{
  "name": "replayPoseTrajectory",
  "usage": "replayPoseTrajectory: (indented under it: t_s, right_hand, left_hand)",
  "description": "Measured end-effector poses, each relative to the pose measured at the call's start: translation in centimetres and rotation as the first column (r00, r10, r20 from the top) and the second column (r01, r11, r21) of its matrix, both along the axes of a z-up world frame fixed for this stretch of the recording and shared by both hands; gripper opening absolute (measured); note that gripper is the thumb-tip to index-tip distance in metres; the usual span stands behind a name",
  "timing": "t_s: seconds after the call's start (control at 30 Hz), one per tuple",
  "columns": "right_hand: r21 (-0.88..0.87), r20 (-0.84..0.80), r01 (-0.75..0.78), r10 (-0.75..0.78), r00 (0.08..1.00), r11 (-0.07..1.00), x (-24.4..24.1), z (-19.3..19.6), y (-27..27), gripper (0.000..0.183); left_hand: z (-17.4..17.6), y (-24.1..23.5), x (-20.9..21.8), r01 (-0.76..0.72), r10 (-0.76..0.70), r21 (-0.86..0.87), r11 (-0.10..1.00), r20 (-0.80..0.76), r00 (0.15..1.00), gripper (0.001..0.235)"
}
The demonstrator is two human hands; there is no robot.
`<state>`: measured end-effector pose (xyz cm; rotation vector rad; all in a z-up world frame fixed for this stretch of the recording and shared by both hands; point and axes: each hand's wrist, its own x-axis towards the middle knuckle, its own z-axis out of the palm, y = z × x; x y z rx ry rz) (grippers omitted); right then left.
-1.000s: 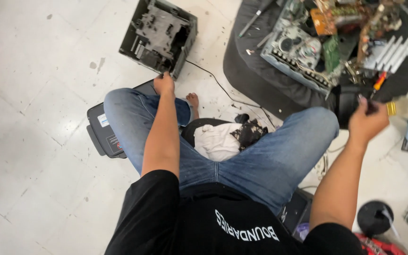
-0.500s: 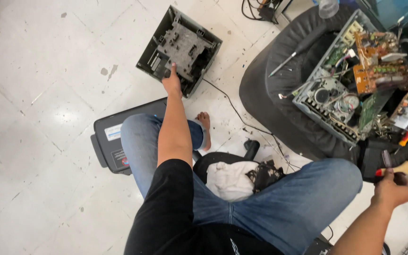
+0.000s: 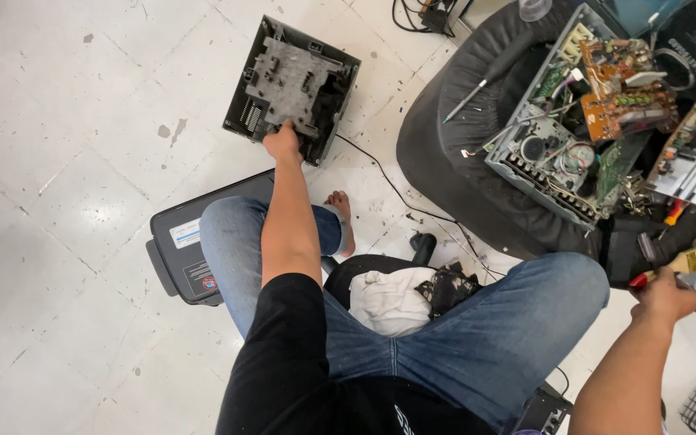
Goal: The person cleans a green circuit board and a large black plastic housing using a brush and a handheld blower. The person brushes dust off the circuit board, then uses the blower to remove debris. The person then brushes and blows dust from the plastic housing.
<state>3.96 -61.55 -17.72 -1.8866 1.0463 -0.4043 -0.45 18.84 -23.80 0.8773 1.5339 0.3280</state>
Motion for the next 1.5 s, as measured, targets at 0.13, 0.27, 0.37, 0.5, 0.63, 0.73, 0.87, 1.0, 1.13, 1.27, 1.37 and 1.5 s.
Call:
replayPoseTrajectory:
  t_s: [0.13,0.27,0.37,0.5,0.63,0.73,0.87,1.0,1.13,1.27,1.37,1.5]
  right_hand:
    - [0.083,-0.052,-0.002,0.007,0.999,0.997,-0.1,2.2,1.8,0.034]
    - [0.201,-0.008,0.08,-0.081,0.997,0.976,0.4,2.2,2.3,0.032]
    - [0.292,0.055,0.136,-0.158,0.986,0.947,0.7,1.5,2.5,0.027]
    - [0.402,0.153,0.103,-0.177,0.972,0.91,-0.7,4.3,5.0,0.019]
    - [0.418,0.277,0.125,-0.257,0.926,0.9,-0.7,4.4,3.7,0.022]
    - [0.359,0.625,-0.162,-0.108,0.773,0.919,-2.7,9.2,8.4,0.008]
    - [0.343,0.67,-0.335,0.021,0.742,0.878,-5.3,15.4,17.3,0.01]
    - [0.343,0.716,-0.664,0.272,0.642,0.665,-7.9,19.4,27.7,0.014]
    - [0.373,0.719,-0.798,0.396,0.571,0.474,-7.4,20.3,37.0,0.023]
    - [0.457,0.668,-0.831,0.494,0.556,0.317,-6.3,23.1,43.0,0.035]
    - [0.6,0.595,-0.766,0.511,0.621,0.233,-3.2,22.2,44.3,0.055]
    - [0.74,0.456,-0.617,0.474,0.753,0.267,-1.2,19.8,43.4,0.06]
  left_hand:
    - [5.6,-0.6,-0.3,-0.16,0.16,-0.017,0.987,0.094,0.983,0.039]
    - [10.5,-1.5,-0.8,-0.141,0.141,-0.006,0.99,0.039,0.989,0.035]
    - [13.6,-2.3,-1.6,-0.147,0.144,0.036,0.988,0.076,0.987,0.038]
    - [19.8,-4.9,-4.3,-0.263,0.251,-0.01,0.965,0.329,0.91,0.048]
    - [21.2,-5.7,-6.8,-0.271,0.292,-0.113,0.956,0.43,0.854,0.019]
    - [17.7,-5.2,-8.1,-0.227,0.296,-0.191,0.955,0.632,0.716,0.013]
    - [19.1,-7.8,-10.9,-0.025,0.174,-0.196,0.98,0.795,0.581,0.016]
    - [19.7,-9.7,-10.9,-0.048,0.033,-0.01,0.999,0.857,0.514,0.026]
    - [22.5,-13.6,-13.6,0.017,-0.254,0.305,0.952,0.761,0.596,0.069]
    - [23.8,-16.0,-15.5,0.174,-0.627,0.687,0.706,0.492,0.604,0.097]
    - [25.1,-17.6,-16.2,0.232,-0.72,0.799,0.556,0.323,0.614,0.094]
    - [21.4,-18.3,-17.3,0.166,-0.802,0.899,0.405,0.262,0.536,0.073]
